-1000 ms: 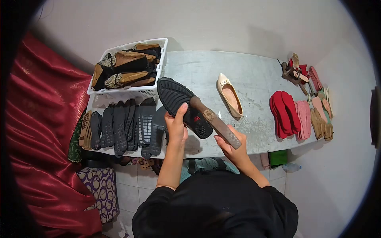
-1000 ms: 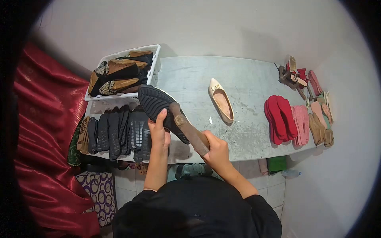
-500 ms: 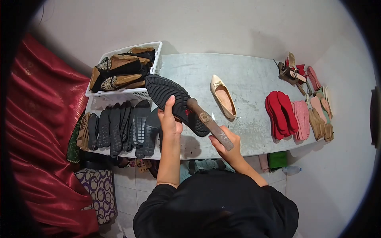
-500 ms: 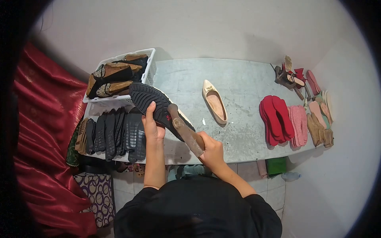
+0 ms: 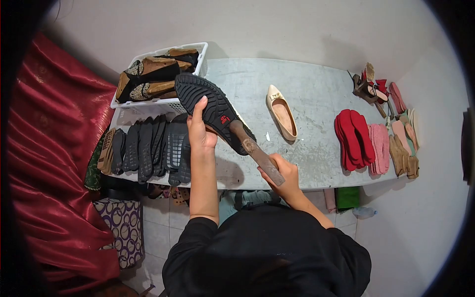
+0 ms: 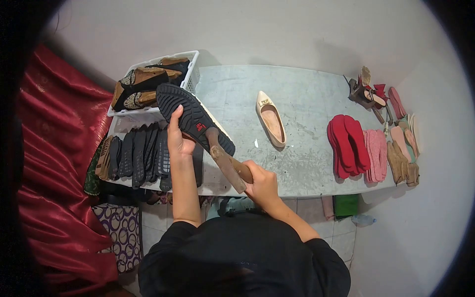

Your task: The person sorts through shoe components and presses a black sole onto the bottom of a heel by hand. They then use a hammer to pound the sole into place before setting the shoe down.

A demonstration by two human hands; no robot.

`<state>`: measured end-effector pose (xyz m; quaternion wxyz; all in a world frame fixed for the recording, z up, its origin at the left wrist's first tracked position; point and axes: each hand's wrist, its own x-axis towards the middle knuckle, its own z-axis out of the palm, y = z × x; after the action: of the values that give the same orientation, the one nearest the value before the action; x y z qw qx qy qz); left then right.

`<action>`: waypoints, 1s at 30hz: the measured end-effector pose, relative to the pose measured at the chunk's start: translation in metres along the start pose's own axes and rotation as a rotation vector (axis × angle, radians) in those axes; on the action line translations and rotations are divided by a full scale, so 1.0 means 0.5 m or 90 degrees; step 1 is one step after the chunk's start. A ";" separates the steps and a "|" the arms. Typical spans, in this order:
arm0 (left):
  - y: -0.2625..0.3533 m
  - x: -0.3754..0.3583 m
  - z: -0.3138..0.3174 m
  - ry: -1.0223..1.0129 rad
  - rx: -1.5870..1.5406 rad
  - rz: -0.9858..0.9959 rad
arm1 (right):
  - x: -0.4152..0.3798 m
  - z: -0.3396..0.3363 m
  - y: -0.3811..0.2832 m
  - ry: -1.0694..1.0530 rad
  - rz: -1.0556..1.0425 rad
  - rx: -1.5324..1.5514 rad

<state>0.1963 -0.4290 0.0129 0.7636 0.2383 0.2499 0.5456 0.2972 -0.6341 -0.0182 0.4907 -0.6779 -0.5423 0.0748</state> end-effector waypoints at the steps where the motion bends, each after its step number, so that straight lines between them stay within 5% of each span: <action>1: 0.001 0.001 -0.001 -0.011 0.033 0.031 | -0.001 0.004 0.004 -0.005 0.002 -0.005; 7: 0.027 0.019 -0.015 -0.013 -0.046 -0.046 | -0.031 0.017 0.013 -0.002 0.017 0.032; 23: 0.042 0.029 -0.017 0.037 0.022 0.067 | -0.029 0.012 0.003 -0.011 0.087 0.059; 30: 0.005 0.023 -0.032 0.014 -0.062 -0.076 | -0.015 0.009 -0.001 -0.025 0.057 0.026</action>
<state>0.1876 -0.4157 0.0011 0.8027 0.1792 0.2455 0.5132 0.2910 -0.6375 -0.0232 0.4903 -0.6896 -0.5190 0.1210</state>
